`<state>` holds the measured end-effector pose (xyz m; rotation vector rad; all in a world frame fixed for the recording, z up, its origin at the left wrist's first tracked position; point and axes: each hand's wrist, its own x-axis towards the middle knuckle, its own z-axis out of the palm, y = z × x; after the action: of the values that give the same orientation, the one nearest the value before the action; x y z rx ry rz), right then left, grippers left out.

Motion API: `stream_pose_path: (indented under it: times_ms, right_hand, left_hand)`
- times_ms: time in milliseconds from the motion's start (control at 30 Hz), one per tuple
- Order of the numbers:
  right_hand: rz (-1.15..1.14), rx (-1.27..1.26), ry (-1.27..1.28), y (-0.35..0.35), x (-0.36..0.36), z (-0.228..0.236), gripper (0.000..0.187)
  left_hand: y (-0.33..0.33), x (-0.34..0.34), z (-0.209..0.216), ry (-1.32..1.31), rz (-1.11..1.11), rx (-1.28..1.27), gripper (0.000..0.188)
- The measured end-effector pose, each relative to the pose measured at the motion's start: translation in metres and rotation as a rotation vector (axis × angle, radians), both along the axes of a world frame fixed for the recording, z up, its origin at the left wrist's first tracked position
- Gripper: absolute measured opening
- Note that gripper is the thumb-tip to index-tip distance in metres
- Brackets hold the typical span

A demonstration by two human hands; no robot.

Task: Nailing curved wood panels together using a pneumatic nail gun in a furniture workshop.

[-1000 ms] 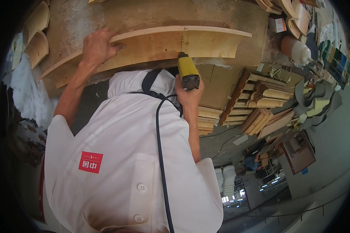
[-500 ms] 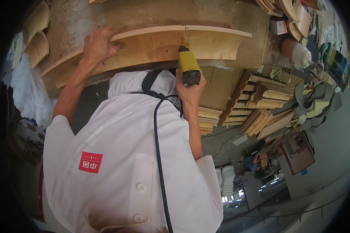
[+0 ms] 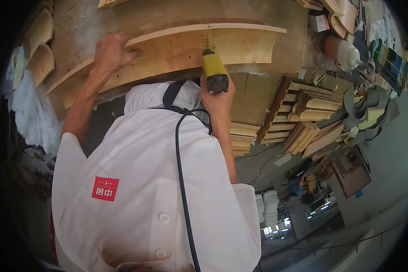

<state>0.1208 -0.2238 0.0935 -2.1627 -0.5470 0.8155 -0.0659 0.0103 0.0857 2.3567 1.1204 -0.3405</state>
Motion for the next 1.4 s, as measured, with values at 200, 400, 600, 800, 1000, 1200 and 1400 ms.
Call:
stream_pose_path:
  times_ms: [200, 400, 600, 800, 1000, 1200, 1400]
  right_hand:
    - [-0.031, -0.014, -0.019, -0.009, -0.003, -0.005, 0.036]
    - [-0.003, 0.006, -0.034, -0.01, -0.003, -0.007, 0.036]
    - [-0.013, 0.023, -0.032, -0.007, -0.004, -0.005, 0.033]
    - [-0.041, -0.019, -0.042, -0.005, -0.002, 0.003, 0.03]
    - [-0.104, -0.081, 0.075, -0.018, -0.002, -0.003, 0.033]
    - [-0.057, -0.084, 0.032, -0.016, -0.001, -0.003, 0.034]
    - [-0.015, -0.061, -0.049, -0.008, -0.001, 0.005, 0.032]
  left_hand:
    - [-0.002, 0.005, 0.001, 0.026, 0.074, -0.047, 0.048]
    - [-0.003, -0.004, -0.007, -0.095, 0.008, 0.061, 0.045]
    - [-0.003, -0.003, -0.004, -0.038, 0.003, 0.045, 0.045]
    - [-0.002, -0.002, -0.007, 0.012, 0.023, 0.007, 0.043]
    - [-0.004, -0.004, -0.007, -0.03, 0.02, 0.035, 0.044]
    - [-0.005, -0.002, -0.005, -0.055, 0.043, 0.048, 0.046]
    - [-0.006, 0.002, -0.002, -0.025, 0.041, 0.013, 0.044]
